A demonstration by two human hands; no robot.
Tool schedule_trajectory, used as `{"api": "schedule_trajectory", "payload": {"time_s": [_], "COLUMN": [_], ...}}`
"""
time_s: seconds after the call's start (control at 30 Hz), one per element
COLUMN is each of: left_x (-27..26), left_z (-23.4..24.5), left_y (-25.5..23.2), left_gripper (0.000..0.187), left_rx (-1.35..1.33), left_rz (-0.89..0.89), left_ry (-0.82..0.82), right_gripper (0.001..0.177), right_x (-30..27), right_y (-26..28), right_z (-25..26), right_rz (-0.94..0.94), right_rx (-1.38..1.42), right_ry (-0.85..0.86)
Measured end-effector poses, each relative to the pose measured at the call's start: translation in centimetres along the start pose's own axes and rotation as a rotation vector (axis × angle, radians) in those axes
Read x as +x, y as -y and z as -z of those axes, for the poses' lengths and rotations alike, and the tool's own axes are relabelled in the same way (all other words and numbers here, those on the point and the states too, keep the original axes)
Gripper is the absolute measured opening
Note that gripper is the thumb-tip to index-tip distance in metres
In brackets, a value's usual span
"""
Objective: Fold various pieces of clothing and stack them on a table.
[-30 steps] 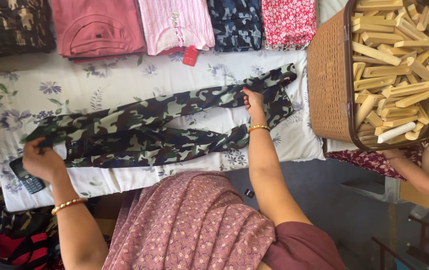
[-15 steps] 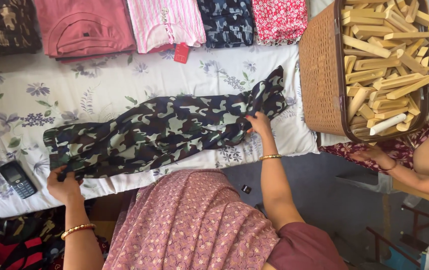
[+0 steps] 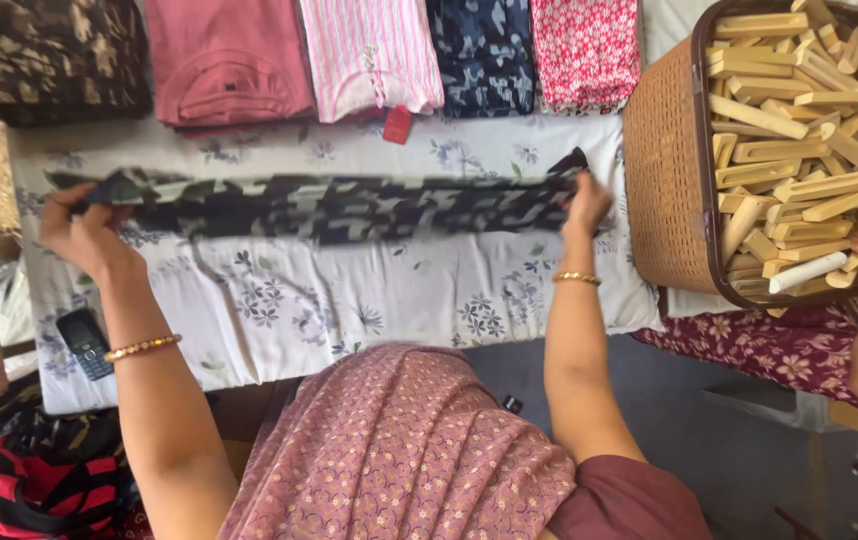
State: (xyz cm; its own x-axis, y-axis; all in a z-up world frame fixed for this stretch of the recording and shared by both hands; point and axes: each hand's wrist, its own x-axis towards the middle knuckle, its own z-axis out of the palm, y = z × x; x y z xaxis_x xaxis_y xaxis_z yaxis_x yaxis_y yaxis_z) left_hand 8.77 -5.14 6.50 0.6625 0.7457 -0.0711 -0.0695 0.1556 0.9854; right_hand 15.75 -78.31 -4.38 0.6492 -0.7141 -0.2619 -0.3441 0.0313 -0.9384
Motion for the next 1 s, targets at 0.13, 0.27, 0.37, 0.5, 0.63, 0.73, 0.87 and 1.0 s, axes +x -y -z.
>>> {"api": "schedule_trajectory", "payload": {"time_s": [0.13,0.27,0.37,0.5,0.63,0.73,0.87,1.0], "left_x": [1.6,0.2,-2.9,-3.3,-7.4,-8.5,-5.8,-4.9], "left_z": [-1.2,2.1,3.6,12.7,11.9,9.9,9.7,4.8], "left_y": [-2.0,0.3,0.3,12.7,13.9,16.0,22.2,16.5], "left_gripper": [0.025,0.026,0.028,0.03,0.036,0.041,0.052,0.06], "left_rx": [-0.308,-0.252,-0.317,-0.252,-0.11,-0.09,0.022,-0.027], "left_rz": [-0.091,-0.127,0.012,0.173,0.39,0.384,0.319,0.089], "left_ry": [0.135,0.099,-0.039,-0.257,-0.446,-0.676,-0.618,-0.505], "right_gripper": [0.013,0.009,0.015,0.024,0.027,0.027,0.027,0.028], "right_x": [1.7,0.2,-1.3,-4.9,-7.9,-7.5,-2.5,1.4], "right_y": [6.9,6.9,-0.8,-11.7,-13.3,-11.2,-13.5,-13.4], "right_z": [0.3,1.8,2.1,2.6,2.7,2.3,2.1,1.7], "right_rz": [0.164,0.085,-0.032,-0.327,-0.455,-0.394,-0.383,-0.416], "right_rx": [0.181,0.418,0.678,0.52,0.381,0.359,0.469,0.578], "right_ry": [-0.101,-0.151,-0.156,-0.249,-0.388,-0.379,-0.381,-0.366]}}
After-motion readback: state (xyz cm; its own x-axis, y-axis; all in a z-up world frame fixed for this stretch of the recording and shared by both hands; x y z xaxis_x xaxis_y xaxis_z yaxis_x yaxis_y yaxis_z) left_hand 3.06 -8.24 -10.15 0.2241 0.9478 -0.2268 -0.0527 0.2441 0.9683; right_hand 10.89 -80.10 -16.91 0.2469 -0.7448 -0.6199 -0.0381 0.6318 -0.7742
